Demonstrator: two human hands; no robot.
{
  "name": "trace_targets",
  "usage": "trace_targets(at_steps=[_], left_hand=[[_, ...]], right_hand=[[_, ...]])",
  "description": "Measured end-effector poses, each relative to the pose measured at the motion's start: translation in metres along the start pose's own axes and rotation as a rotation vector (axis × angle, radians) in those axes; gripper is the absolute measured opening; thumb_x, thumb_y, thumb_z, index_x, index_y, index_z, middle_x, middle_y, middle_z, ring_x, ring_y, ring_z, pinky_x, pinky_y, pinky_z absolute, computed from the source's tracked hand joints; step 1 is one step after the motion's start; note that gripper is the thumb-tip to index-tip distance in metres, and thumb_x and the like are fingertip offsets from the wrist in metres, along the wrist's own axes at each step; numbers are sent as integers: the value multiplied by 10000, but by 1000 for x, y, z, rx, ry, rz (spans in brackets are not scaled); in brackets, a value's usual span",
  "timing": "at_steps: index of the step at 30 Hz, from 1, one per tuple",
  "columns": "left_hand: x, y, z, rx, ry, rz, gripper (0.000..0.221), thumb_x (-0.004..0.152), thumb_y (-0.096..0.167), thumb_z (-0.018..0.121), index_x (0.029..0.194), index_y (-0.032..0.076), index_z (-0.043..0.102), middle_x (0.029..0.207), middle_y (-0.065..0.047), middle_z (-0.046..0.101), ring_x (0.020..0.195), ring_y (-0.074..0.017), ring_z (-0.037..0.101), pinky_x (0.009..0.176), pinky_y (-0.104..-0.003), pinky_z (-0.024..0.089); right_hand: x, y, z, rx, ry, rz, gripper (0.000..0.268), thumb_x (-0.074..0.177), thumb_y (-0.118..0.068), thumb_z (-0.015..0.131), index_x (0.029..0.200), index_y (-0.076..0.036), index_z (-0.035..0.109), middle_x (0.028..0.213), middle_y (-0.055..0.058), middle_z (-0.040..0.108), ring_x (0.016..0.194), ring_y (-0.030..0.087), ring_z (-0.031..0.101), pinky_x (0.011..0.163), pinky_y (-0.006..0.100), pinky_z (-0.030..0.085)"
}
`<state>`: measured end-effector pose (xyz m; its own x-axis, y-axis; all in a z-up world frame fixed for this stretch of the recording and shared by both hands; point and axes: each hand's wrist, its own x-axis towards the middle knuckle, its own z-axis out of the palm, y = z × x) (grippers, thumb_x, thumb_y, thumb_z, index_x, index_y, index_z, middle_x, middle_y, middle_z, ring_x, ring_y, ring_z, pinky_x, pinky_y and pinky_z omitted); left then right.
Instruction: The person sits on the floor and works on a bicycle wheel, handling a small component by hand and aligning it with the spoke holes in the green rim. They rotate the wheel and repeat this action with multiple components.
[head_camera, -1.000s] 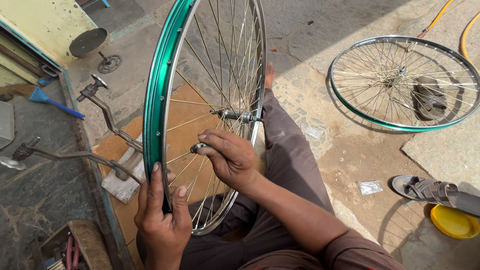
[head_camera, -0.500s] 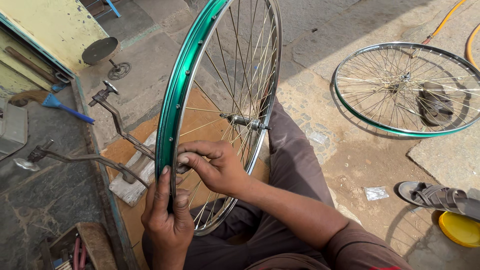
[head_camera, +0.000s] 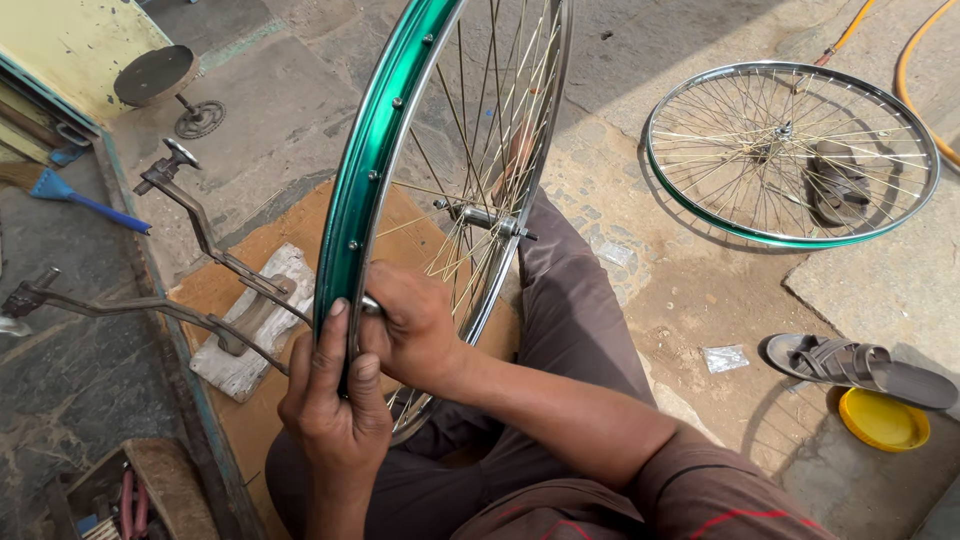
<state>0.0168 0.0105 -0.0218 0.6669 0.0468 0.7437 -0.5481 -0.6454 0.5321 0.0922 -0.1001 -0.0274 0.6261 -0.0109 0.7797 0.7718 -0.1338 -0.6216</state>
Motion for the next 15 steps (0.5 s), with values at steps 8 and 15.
trace_targets(at_steps=[8,15], left_hand=[[1,-13,-11,-24,-6,-35,473,1111,300,535,1503,34,523,1066,-138,643,852,-180,674,676,-302,545],[-11,-15,-12,37,20,-108,470,1082,293,543,1486,53,552,937,-97,616,738,-141,614,625,-299,497]], right_hand=[[46,29,-39,466,-741,-23,244,1057,-81,613,1292,-18,610,983,85,686,895,186,695,802,336,571],[70,31,-27,617,-1174,317,151,1090,-152,613,1117,-18,677,862,65,632,818,164,594,775,331,524]])
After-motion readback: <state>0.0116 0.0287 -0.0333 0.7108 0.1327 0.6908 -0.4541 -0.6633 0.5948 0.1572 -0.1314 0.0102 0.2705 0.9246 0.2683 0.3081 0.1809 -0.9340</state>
